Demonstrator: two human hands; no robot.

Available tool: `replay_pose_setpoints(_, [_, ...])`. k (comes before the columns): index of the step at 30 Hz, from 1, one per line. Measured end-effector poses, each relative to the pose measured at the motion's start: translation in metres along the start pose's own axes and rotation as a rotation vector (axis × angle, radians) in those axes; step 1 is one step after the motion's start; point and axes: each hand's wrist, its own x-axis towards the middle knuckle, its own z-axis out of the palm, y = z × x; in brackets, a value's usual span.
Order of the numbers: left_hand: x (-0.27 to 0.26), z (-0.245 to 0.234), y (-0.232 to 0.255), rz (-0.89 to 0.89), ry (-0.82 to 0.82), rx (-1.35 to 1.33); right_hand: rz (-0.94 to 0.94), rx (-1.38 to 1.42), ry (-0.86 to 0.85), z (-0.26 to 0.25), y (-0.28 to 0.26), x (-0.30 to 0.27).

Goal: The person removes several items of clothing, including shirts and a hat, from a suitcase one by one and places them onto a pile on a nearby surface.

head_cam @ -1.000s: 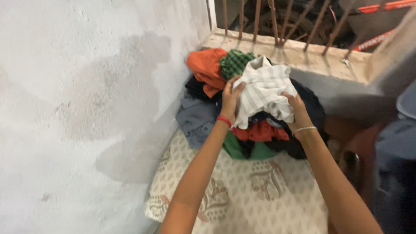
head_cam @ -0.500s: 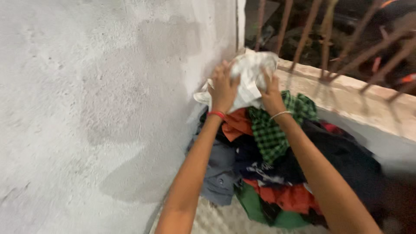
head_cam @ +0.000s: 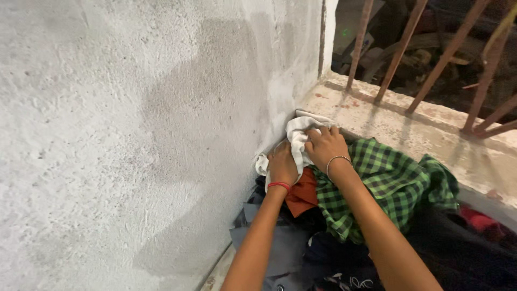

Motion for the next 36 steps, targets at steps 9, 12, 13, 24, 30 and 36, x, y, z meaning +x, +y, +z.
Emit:
replay_pose_setpoints(9, [-0.013, 0.017, -0.008, 0.008, 0.149, 0.034, 0.076, 0.151, 0.002, -0.022, -0.01, -0.029])
replay_pose_setpoints(12, [-0.01, 0.007, 0.0, -0.076, 0.136, 0.003, -0.024, 0.171, 0.027, -0.044, -0.015, -0.044])
replay_pose_setpoints(13, [-0.01, 0.0, 0.004, -0.107, 0.148, -0.022, -0.026, 0.15, -0.017, -0.053, -0.017, -0.05])
replay_pose_setpoints(24, [-0.11, -0.109, 0.139, 0.114, 0.295, -0.214, 0.009, 0.183, -0.057, -0.168, -0.025, -0.139])
replay_pose_setpoints(30, [-0.179, -0.127, 0.206, 0.346, 0.217, -0.148, -0.026, 0.148, -0.008, -0.217, -0.024, -0.193])
replay_pose_setpoints(36, [-0.24, -0.147, 0.253, 0.42, 0.205, -0.21, -0.051, 0.07, 0.053, -0.269, -0.027, -0.254])
